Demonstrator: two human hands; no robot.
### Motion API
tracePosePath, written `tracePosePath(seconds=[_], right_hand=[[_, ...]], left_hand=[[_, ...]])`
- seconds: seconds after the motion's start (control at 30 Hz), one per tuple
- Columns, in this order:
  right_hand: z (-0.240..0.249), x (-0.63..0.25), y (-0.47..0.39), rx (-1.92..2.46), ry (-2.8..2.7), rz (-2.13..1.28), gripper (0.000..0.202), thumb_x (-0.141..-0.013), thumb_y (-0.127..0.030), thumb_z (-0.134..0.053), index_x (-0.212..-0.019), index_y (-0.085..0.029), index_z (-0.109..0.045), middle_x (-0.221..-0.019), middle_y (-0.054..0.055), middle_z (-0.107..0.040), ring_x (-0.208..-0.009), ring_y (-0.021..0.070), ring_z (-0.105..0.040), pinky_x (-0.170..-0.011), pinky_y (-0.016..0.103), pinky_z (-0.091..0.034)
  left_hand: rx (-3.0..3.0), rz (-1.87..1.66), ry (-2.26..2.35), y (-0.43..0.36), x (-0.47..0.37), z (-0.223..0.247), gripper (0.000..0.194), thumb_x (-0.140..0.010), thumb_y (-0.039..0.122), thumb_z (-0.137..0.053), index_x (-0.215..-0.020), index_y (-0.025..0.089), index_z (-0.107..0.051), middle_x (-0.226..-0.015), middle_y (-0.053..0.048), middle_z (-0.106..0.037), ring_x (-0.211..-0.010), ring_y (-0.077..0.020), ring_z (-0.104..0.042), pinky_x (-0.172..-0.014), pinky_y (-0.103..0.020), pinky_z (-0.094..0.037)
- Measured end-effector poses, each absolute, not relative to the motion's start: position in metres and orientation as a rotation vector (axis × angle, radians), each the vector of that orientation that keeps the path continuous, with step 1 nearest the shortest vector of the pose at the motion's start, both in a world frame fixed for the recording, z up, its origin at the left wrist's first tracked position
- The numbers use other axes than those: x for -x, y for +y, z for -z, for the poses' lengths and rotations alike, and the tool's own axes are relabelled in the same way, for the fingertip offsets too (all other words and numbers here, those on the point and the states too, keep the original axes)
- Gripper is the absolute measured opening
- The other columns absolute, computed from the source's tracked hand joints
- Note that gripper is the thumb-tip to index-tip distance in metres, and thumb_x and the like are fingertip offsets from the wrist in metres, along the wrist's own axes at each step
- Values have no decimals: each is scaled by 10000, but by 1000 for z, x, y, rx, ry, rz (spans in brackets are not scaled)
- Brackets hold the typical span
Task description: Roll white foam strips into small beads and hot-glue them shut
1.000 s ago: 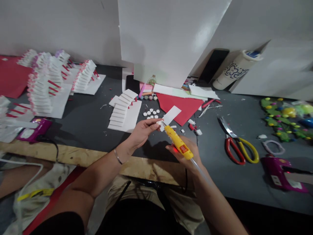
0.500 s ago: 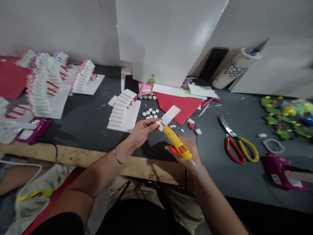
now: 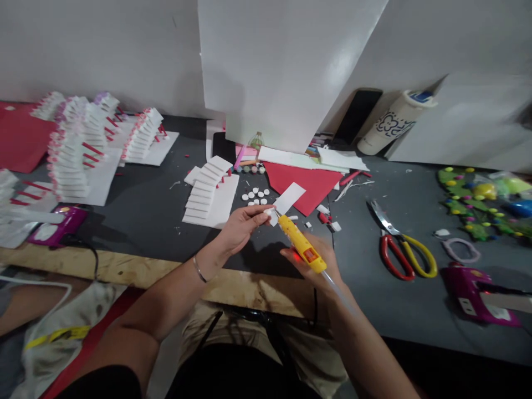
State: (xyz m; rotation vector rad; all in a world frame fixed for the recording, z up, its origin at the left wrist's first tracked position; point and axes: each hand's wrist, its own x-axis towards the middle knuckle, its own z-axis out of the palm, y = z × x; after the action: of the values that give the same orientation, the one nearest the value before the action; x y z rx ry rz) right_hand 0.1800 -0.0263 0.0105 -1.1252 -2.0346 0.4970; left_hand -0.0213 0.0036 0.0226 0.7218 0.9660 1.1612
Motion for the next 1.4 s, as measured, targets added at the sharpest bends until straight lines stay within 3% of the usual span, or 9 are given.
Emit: tracePosePath(seconds=[0.4, 0.8, 1.13, 1.4], right_hand=[[-20, -184, -26, 1131, -1897, -474, 347, -870, -473, -625, -642, -236, -514, -561, -21, -557, -488, 131, -543, -473, 259, -427], [-31, -198, -30, 1116, -1813, -537, 211, -858, -324, -667, -705, -228, -558, -608, -23, -597, -525, 131, -566, -505, 256, -445], [-26, -187, -37, 1086, -2063, -459, 365, -863, -477, -657, -654, -221, -501, -581, -13, -544, -517, 125, -513, -502, 253, -375], [-22, -182, -34, 1095, -2091, -428, 390, -881, -483, -627, -654, -231, -435, -580, -28, -500, -502, 115, -475, -494, 245, -350]], left_hand=[[-708, -1187, 924, 4, 21, -23, 337, -606, 314, -893, -897, 169, -804, -715, -24, -700, -696, -103, -582, -723, -244, -498], [-707, -1179, 939, 4, 24, -23, 299, -633, 270, -884, -894, 154, -796, -703, -21, -698, -688, -93, -590, -706, -227, -486], [-620, -1089, 851, 1, 20, -21, 349, -600, 307, -913, -892, 153, -800, -718, -16, -692, -669, -69, -572, -707, -209, -472], [-623, -1070, 848, 0, 19, -23, 322, -610, 293, -903, -887, 164, -801, -739, -16, -694, -670, -68, -559, -691, -209, -465]])
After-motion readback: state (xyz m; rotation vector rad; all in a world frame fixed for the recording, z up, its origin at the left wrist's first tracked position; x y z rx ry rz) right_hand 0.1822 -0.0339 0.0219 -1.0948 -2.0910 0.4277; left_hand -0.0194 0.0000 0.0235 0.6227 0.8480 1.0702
